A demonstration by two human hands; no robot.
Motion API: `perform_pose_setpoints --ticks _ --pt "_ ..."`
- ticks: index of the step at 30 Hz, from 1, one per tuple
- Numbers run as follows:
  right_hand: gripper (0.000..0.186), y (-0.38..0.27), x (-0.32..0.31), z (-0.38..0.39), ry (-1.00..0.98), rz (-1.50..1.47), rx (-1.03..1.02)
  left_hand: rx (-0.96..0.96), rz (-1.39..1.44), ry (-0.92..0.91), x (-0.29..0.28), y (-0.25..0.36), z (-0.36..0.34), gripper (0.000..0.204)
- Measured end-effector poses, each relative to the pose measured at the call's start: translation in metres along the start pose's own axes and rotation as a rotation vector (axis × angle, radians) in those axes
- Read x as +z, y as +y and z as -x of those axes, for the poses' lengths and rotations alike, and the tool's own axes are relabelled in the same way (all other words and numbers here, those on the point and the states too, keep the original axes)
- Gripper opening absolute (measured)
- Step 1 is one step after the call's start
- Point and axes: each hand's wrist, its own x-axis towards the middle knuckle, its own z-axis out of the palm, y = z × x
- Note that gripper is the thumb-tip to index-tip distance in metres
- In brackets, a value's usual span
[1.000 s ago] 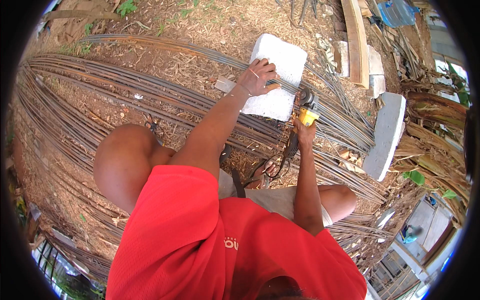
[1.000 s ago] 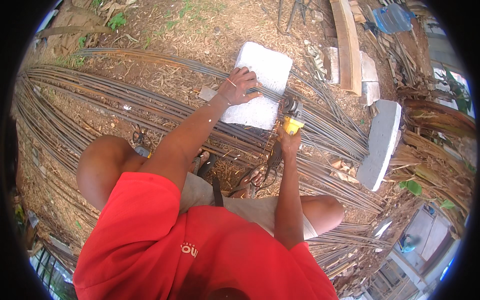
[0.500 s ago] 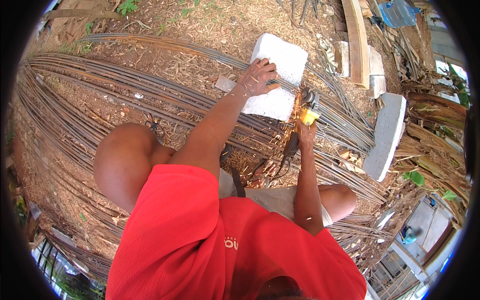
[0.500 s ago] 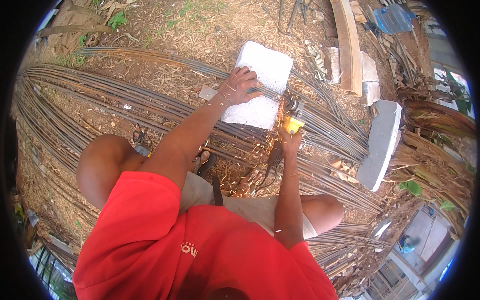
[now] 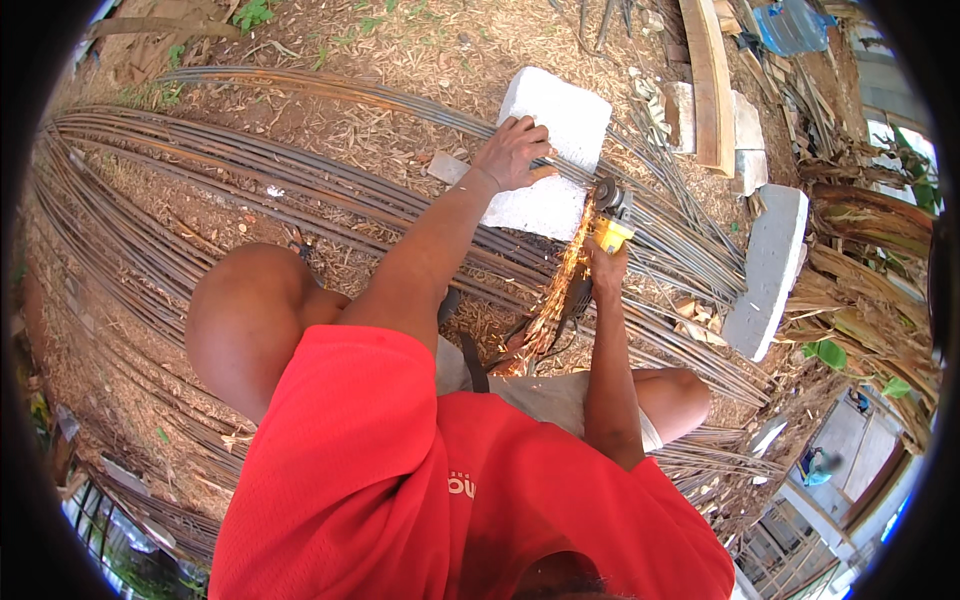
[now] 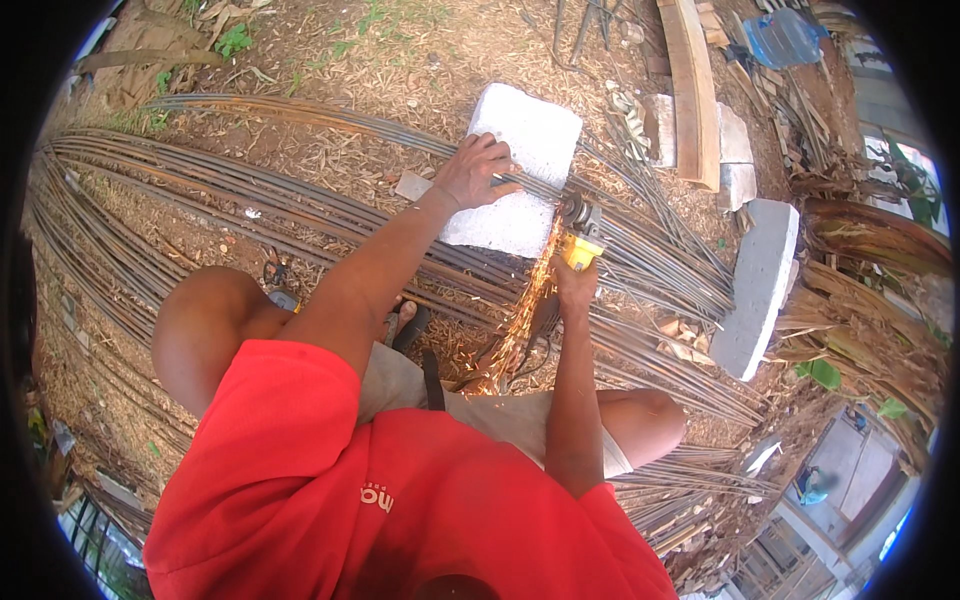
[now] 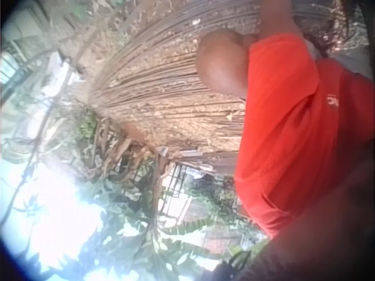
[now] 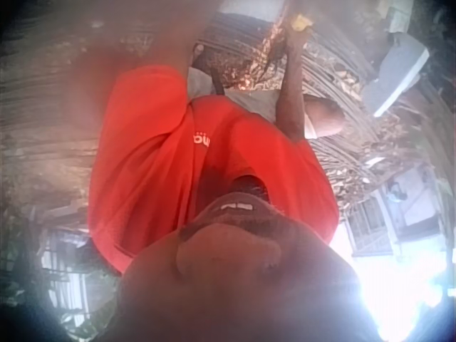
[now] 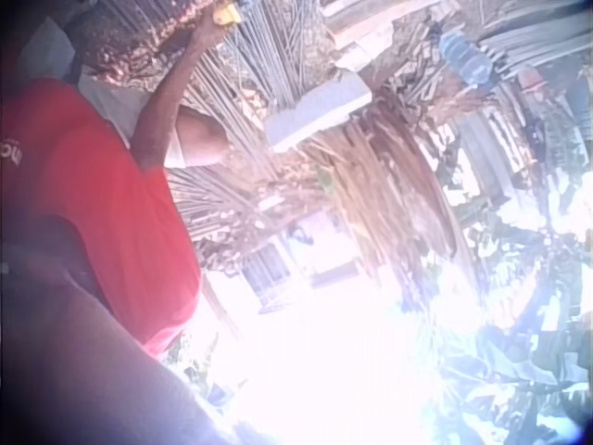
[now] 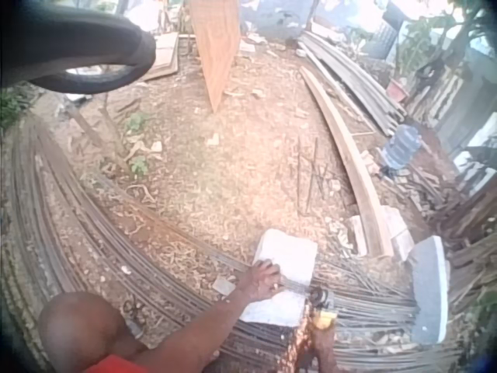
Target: The person uses an angle grinder to cut multiple metal rods placed on white blocks. They repeatedly position the rods, cut them, and reposition them for further cuts.
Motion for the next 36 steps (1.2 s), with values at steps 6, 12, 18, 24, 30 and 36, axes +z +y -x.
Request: perform_pose_setpoints --ticks 6,12,18,24,30,36 --pt "0.045 0.008 -0.004 0.001 -0.039 -0.029 0.001 -0.007 0.033 -0.019 -0.002 -0.001 0.0 0.038" --pt "0.049 0.015 -0.008 0.005 -0.079 -0.059 0.0 0.076 -0.035 0.098 0.0 -0.001 0.001 0.037" --pt "0.048 0.026 -0.012 0.001 -0.063 0.061 -0.102 0.01 0.009 0.025 0.004 -0.002 0.001 0.038" --pt "0.046 0.025 -0.009 0.001 -0.047 0.009 -0.014 0.088 -0.013 0.13 0.003 -0.003 0.0 0.036" --pt "0.042 0.024 -0.005 -0.001 0.005 0.083 -0.044 0.064 -0.017 0.112 0.003 -0.002 0.001 0.037" --pt "0.044 0.024 -0.007 0.001 -0.043 -0.022 -0.051 0.046 -0.015 0.101 0.005 -0.002 0.001 0.037"
